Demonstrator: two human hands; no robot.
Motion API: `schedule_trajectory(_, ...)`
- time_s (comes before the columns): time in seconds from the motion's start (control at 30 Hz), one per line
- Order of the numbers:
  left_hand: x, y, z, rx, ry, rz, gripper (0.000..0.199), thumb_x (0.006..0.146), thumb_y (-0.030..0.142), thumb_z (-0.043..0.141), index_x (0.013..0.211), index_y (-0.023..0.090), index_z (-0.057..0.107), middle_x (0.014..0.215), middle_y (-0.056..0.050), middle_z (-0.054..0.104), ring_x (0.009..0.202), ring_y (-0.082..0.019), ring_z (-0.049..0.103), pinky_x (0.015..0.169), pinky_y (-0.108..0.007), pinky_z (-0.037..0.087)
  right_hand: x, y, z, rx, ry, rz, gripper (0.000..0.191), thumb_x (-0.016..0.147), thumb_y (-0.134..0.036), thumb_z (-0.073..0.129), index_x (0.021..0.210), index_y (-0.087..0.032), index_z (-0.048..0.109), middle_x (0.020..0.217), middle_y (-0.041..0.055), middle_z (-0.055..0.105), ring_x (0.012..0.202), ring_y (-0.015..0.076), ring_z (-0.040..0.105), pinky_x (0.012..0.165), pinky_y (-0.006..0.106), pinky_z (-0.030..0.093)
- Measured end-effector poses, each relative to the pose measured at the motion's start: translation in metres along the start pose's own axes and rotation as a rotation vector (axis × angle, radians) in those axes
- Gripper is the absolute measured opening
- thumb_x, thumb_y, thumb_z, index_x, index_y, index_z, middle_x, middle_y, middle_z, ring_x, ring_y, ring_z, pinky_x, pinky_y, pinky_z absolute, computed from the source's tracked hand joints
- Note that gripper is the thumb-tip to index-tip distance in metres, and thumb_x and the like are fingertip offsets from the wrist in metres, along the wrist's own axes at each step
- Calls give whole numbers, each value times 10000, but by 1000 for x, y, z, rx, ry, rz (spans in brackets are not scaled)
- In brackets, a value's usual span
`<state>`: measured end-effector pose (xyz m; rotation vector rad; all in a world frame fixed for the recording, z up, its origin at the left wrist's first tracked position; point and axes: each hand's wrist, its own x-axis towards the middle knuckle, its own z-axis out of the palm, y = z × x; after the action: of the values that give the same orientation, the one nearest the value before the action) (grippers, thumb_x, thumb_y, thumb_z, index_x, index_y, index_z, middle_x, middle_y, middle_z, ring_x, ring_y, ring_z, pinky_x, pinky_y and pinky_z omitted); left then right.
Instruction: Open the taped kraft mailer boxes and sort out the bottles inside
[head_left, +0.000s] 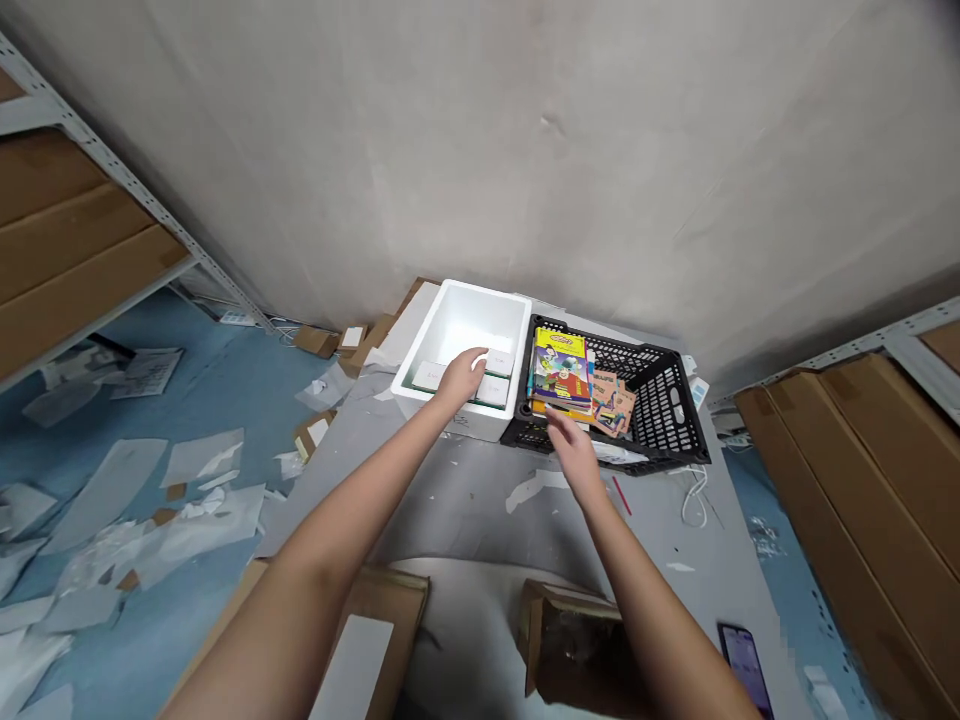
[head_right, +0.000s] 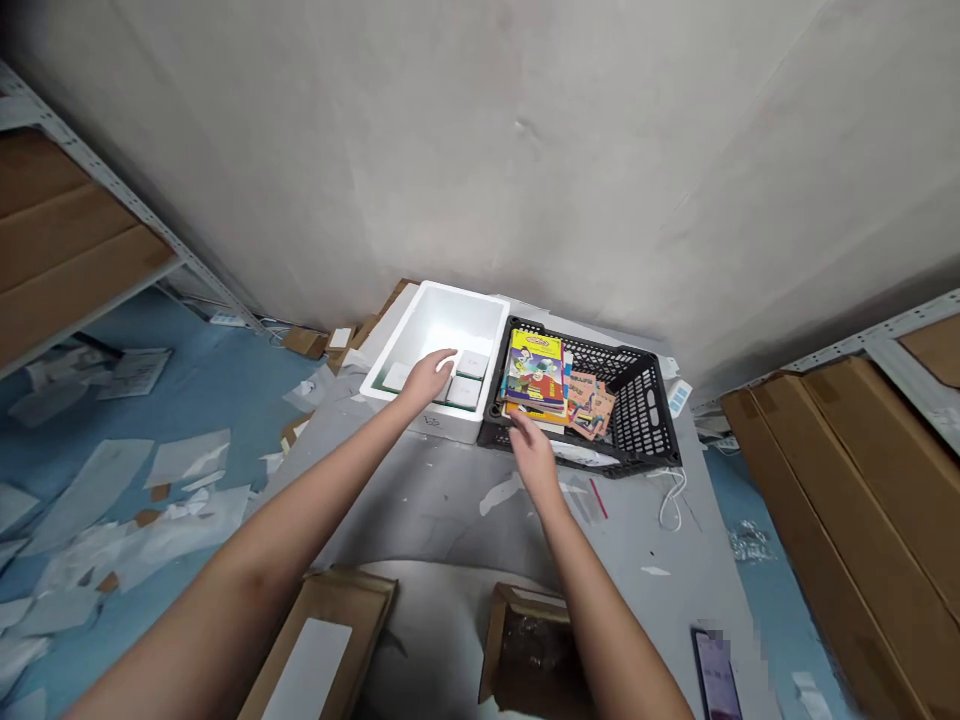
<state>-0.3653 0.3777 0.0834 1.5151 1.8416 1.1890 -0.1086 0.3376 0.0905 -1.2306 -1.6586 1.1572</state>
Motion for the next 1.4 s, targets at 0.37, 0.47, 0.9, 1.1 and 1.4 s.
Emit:
schedule_trajectory(0.37, -321, 20, 91, -362, -295, -523, 826, 774, 554, 636, 1436, 138, 372, 1455, -199, 434, 1303, -295, 481, 1033, -400, 431, -284, 103, -202, -365, 475, 400, 682, 784, -524, 590, 1352, -153, 525, 1388, 170, 528, 1287, 297, 491, 1076, 469, 377)
schedule_trajectory(0.47, -375, 25, 117, -322, -374, -578, 970, 699, 531, 701, 1466, 105, 285, 1507, -238, 331, 1340, -325, 431, 1001, -406, 452, -319, 122, -187, -305, 335, 542, 772, 719, -515, 656, 1379, -148, 497, 1397, 183, 518, 1270, 312, 514, 1036, 458, 421)
schedule_trajectory(0.9, -432, 40, 125, -401, -545, -450, 559, 638, 666, 608, 859, 152, 612, 904, -68, 680, 897, -243, 651, 818, -378, 539, -395, 110, -123, -48, 487, 406, 513, 762, -184, 410, 1210, -203, 660, 1207, 29, 684, 1147, 223, 604, 1021, 379, 437)
schedule_trajectory(1.1, -471, 80, 97, -207, -559, -302, 544, 665, 684, 580, 857, 179, 647, 868, -48, 701, 935, -288, 646, 830, -370, 508, -468, 105, -125, 89, 524, 304, 476, 824, -220, 462, 1274, -247, 617, 1284, 14, 640, 1232, 230, 554, 1084, 424, 378)
schedule_trajectory(1.4, -585, 139, 158, -99, -585, -276, 504, 674, 609, 581, 921, 179, 668, 923, -55, 715, 976, -315, 645, 856, -378, 504, -610, 124, -188, 199, 610, 349, 426, 886, -269, 466, 1286, -274, 611, 1306, 13, 625, 1246, 239, 544, 1109, 452, 354)
